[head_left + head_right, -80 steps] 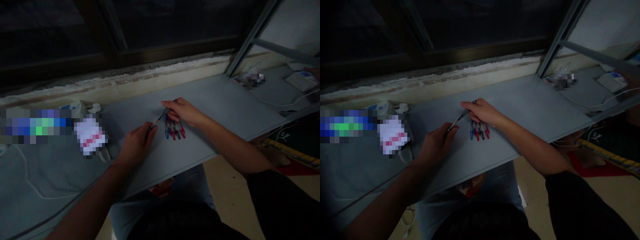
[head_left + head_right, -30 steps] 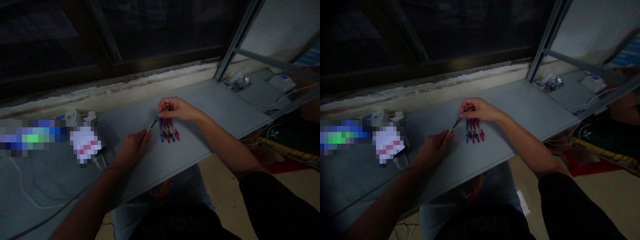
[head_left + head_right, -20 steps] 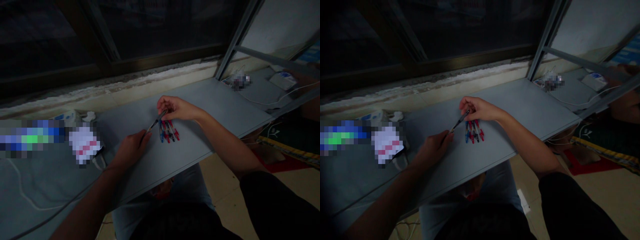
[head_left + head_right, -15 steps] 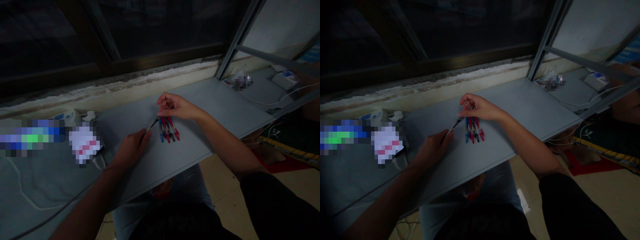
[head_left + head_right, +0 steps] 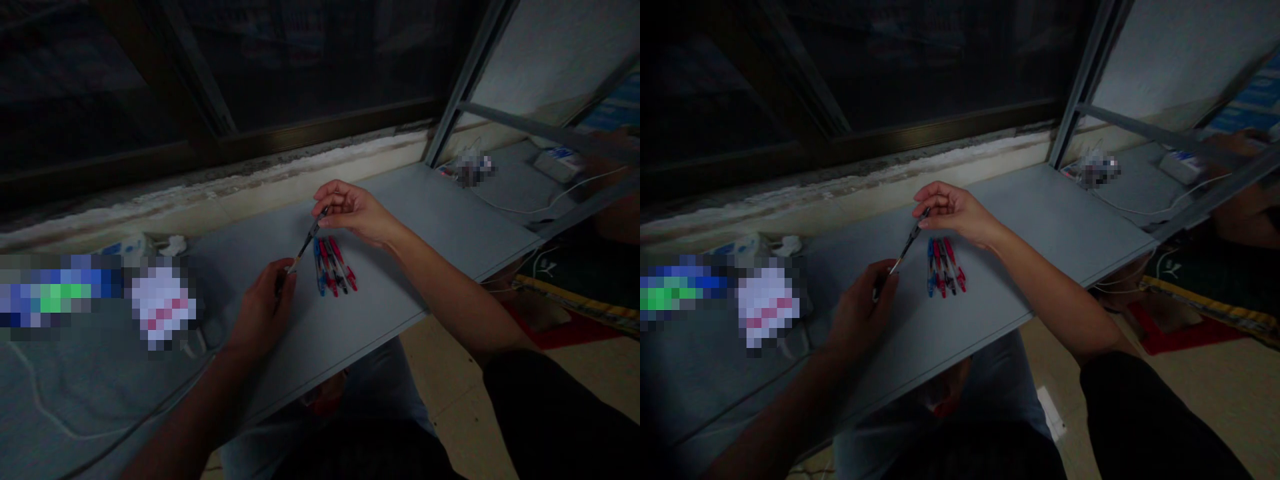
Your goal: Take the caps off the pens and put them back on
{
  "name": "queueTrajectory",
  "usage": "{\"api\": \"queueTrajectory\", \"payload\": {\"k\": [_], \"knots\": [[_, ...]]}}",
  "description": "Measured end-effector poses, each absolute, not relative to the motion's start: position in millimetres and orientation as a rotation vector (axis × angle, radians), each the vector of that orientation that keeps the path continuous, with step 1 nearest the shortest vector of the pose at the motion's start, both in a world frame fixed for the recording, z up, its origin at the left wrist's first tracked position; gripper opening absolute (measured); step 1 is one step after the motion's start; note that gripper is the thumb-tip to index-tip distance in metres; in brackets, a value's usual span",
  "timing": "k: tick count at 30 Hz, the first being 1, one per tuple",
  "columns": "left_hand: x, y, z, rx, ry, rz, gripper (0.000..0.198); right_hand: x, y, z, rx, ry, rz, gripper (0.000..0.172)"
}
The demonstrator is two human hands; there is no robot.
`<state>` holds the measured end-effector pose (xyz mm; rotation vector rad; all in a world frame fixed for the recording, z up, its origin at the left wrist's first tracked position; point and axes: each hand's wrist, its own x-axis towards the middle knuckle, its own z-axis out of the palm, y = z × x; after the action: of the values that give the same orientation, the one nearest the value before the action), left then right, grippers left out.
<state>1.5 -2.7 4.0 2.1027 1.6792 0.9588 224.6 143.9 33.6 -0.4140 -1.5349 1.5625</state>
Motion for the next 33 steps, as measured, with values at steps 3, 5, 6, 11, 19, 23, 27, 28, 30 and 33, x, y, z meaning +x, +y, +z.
{"api": "queueTrajectory", "payload": {"k": [3,5,6,11,19,23,27,28,30,33], "knots": [[0.6,-1.0,3.6,2.059,1.680,0.970,0.032,224.7,146.1,32.7,-0.436,-1.481,1.496,0.052],[-0.2,0.2,3.5,2.029,1.684,0.985,0.031,225.2,147.4,32.7,-0.442,-1.459,1.447,0.052],[-0.5,0.7,3.4,2.019,1.685,0.990,0.031,225.5,148.0,32.8,-0.443,-1.455,1.430,0.051],[-0.6,0.9,2.3,2.012,1.687,1.014,0.028,226.0,149.6,32.7,-0.458,-1.432,1.423,0.046],[-0.4,-1.4,3.9,1.996,1.640,1.011,0.027,222.5,143.6,33.4,-0.509,-1.472,1.452,0.039],[-0.7,-0.7,0.4,1.935,1.601,1.016,0.029,220.0,139.2,33.2,-0.512,-1.502,1.458,0.038],[1.5,0.5,-0.9,1.888,1.572,1.042,0.029,215.8,136.3,30.0,-0.462,-1.573,1.501,0.036],[1.9,0.6,-0.8,1.888,1.567,1.042,0.029,214.1,135.4,28.6,-0.452,-1.606,1.527,0.034],[1.8,0.6,-0.5,1.895,1.564,1.035,0.029,210.2,133.4,25.7,-0.447,-1.663,1.578,0.032],[-0.1,0.8,-0.6,1.900,1.559,1.031,0.029,205.0,129.6,21.9,-0.496,-1.710,1.578,0.036]]}}
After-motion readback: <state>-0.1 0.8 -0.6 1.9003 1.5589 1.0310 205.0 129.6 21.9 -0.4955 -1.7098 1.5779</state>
